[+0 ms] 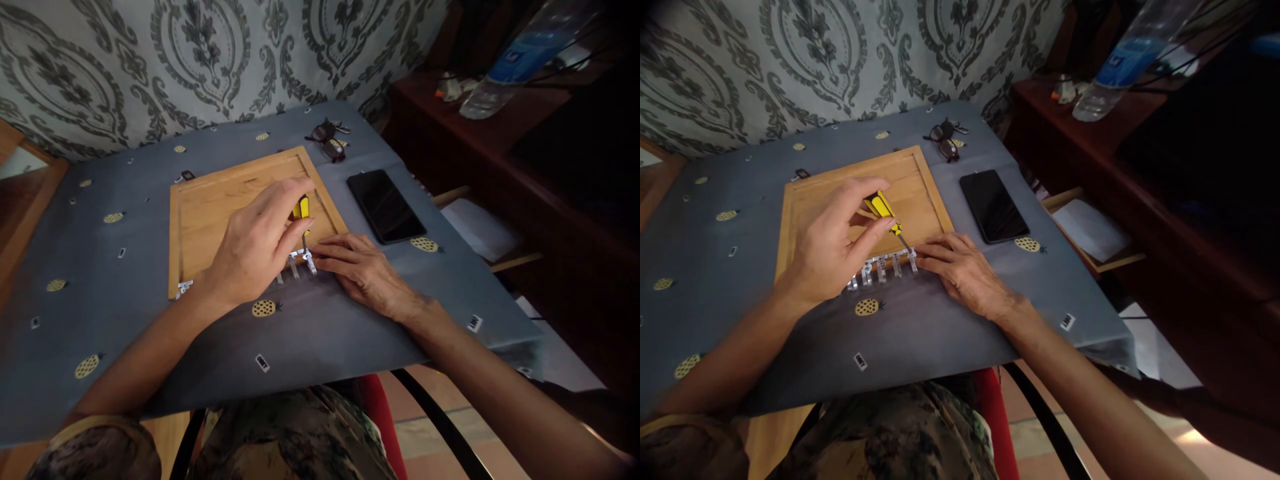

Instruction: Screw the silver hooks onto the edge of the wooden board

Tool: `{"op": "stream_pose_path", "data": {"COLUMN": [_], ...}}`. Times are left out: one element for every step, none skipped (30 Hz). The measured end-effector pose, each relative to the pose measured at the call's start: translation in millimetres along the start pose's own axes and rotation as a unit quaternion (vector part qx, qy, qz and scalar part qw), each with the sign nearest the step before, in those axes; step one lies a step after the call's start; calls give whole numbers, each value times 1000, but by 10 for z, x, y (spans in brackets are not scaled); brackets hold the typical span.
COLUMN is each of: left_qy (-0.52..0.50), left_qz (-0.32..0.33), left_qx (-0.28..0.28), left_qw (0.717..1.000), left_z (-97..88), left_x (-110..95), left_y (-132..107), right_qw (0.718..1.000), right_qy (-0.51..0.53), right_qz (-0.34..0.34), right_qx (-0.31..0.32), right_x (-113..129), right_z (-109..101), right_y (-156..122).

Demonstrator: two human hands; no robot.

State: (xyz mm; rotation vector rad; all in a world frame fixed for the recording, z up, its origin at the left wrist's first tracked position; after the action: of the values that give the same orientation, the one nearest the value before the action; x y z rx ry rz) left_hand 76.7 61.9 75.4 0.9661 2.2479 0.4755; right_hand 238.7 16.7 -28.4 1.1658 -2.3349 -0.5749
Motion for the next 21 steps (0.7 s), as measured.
{"op": "stream_pose_path", "data": {"left_qy": [10, 18, 25, 30, 32, 33, 35, 37, 39, 42, 45, 47, 48, 47, 44, 39, 34, 27, 20, 12, 3], "left_qz": [1, 3, 6, 9, 11, 13, 14, 15, 17, 20, 23, 25, 26, 26, 24, 20, 15, 10, 4, -2, -8], "left_qx": [-2, -4, -7, -10, -13, -18, -23, -31, -39, -45, -50, -54, -55, -55, -53, -50, -45, -40, -34, -27, -20], "left_qw": [1000, 1000, 1000, 999, 999, 999, 999, 999, 998, 998, 997, 997, 997, 997, 997, 998, 998, 999, 999, 1000, 1000], "left_z": [-2, -4, -7, -9, -10, -11, -9, -7, -3, 4, 13, 21, 30, 36, 41, 43, 43, 41, 40, 38, 39], "left_x": [-5, -11, -19, -27, -32, -36, -38, -40, -42, -44, -46, -49, -50, -52, -51, -49, -47, -44, -41, -39, -38], "left_y": [-2, -5, -8, -11, -13, -16, -20, -24, -30, -37, -45, -53, -59, -65, -67, -67, -63, -58, -51, -44, -37], "right_qw": [1000, 1000, 1000, 1000, 1000, 1000, 1000, 1000, 1000, 1000, 1000, 1000, 1000, 1000, 1000, 1000, 1000, 1000, 1000, 1000, 1000], "right_qy": [1, 2, 2, 2, 1, -1, -3, -5, -8, -10, -11, -10, -8, -5, -3, -2, -1, -3, -5, -6, -7], "right_qz": [3, 5, 7, 7, 6, 5, 3, -1, -4, -6, -8, -8, -7, -4, -3, -2, -1, -1, -2, -3, -3], "right_qx": [0, 0, 1, 1, 1, 1, 1, 0, -3, -5, -6, -7, -7, -6, -6, -6, -5, -5, -4, -5, -4], "right_x": [-3, -6, -8, -7, -6, -3, 1, 6, 11, 14, 15, 13, 10, 4, 0, -4, -5, -5, -3, 1, 3], "right_z": [0, 0, -1, -2, -4, -5, -7, -9, -12, -14, -13, -12, -9, -6, -4, -3, -3, -4, -6, -9, -11], "right_y": [-1, -2, -3, -2, -1, 0, 2, 4, 6, 7, 7, 6, 4, 2, 0, -1, -1, 0, 3, 6, 9]}}
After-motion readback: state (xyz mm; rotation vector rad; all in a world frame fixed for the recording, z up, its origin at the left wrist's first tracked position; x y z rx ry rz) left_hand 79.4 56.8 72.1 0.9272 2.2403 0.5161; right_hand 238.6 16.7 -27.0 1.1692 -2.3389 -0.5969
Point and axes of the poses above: each hand's wrist, its own y-axis towards the middle knuckle, its own z-axis out of the palm, x = y × z, the point moved 5 cm from there along y, towards the middle knuckle, and after that the axes turned 12 degrees about -z, right-handed, at the moved point
